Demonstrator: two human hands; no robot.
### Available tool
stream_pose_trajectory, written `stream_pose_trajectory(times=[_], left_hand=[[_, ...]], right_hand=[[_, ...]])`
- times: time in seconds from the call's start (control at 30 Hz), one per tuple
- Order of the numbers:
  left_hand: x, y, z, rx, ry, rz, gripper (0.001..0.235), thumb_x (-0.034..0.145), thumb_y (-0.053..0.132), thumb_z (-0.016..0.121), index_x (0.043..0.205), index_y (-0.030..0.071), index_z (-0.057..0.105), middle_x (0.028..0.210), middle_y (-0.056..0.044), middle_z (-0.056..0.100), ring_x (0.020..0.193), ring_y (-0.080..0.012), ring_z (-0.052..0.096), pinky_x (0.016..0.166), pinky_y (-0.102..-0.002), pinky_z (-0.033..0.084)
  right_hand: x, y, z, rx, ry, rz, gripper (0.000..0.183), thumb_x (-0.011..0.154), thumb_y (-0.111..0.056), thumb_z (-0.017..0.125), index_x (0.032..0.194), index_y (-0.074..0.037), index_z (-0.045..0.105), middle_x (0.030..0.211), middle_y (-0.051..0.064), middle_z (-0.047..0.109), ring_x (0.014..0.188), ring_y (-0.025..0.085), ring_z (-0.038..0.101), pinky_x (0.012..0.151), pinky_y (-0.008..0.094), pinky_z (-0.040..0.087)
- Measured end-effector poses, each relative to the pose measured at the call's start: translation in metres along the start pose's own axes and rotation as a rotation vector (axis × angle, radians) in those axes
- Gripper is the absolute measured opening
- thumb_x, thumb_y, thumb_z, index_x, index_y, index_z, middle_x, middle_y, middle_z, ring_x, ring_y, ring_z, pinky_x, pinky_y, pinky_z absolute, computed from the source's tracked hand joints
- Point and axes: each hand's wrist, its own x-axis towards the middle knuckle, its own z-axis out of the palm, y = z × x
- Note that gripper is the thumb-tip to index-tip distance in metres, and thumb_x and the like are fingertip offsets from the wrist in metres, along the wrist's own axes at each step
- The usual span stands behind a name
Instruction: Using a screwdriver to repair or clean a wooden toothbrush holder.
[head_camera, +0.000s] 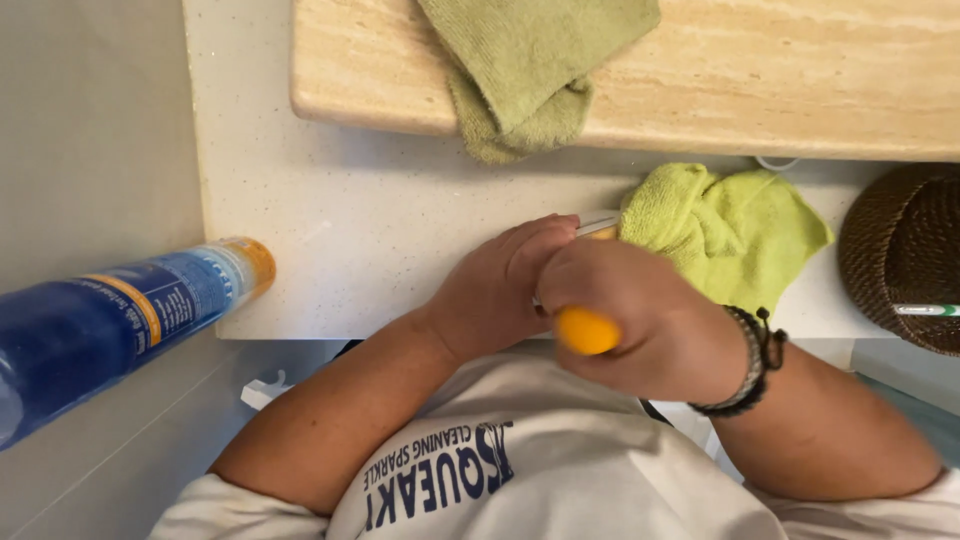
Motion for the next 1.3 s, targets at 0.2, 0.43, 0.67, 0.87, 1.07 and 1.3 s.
stream_pose_trajectory(times=[0.2,0.43,0.67,0.87,1.07,1.3], left_hand=[[0.001,-0.003,-0.001,0.077,-0.015,-0.012,0.068,0.088,0.019,0.081,0.139,0.003,0.040,0.139,-0.019,0.061,0.128,-0.0351,0.066,0.112,-0.042,0.056],[0.010,-0.003,-0.006,-0.010,-0.003,0.011,0.084,0.078,0.018,0.090,0.140,0.006,0.033,0.134,-0.021,0.060,0.123,-0.0382,0.065,0.108,-0.044,0.056],[0.009,-0.004,-0.005,0.010,-0.019,0.011,0.087,0.079,0.017,0.091,0.142,0.007,0.033,0.137,-0.020,0.060,0.125,-0.0385,0.065,0.108,-0.043,0.057],[0.002,-0.005,-0.006,-0.006,-0.065,-0.029,0.092,0.079,0.020,0.093,0.147,0.010,0.031,0.142,-0.017,0.058,0.128,-0.0373,0.064,0.112,-0.041,0.054],[0.002,-0.005,-0.007,-0.035,-0.117,-0.105,0.093,0.077,0.018,0.094,0.147,0.012,0.033,0.140,-0.015,0.060,0.126,-0.0352,0.065,0.108,-0.039,0.056],[0.006,0.000,-0.009,0.020,-0.023,0.037,0.096,0.077,0.014,0.091,0.151,0.012,0.030,0.142,-0.016,0.056,0.127,-0.0368,0.063,0.108,-0.041,0.056]], right_hand=[[0.004,-0.005,0.005,-0.175,-0.154,0.005,0.040,0.074,0.001,0.078,0.103,-0.009,0.053,0.102,0.009,0.066,0.093,0.031,0.066,0.080,0.039,0.054],[-0.036,0.016,0.022,0.478,0.412,0.122,0.040,0.092,0.015,0.067,0.117,-0.011,0.050,0.102,0.011,0.064,0.098,0.023,0.064,0.100,0.042,0.055],[-0.029,0.000,-0.022,0.201,0.103,0.095,0.051,0.081,0.009,0.078,0.119,-0.012,0.052,0.117,0.015,0.063,0.118,0.030,0.062,0.106,0.044,0.052],[-0.025,-0.011,-0.043,-0.320,-0.132,0.134,0.050,0.072,-0.014,0.090,0.109,-0.010,0.057,0.122,0.013,0.073,0.105,0.028,0.076,0.081,0.034,0.063],[-0.040,-0.003,-0.035,-0.365,-0.087,0.008,0.046,0.075,-0.011,0.091,0.104,-0.007,0.055,0.118,0.015,0.074,0.103,0.029,0.076,0.078,0.034,0.062],[-0.030,-0.003,-0.018,-0.234,-0.003,-0.101,0.043,0.082,-0.001,0.084,0.107,-0.008,0.050,0.119,0.016,0.071,0.119,0.034,0.073,0.099,0.039,0.062]])
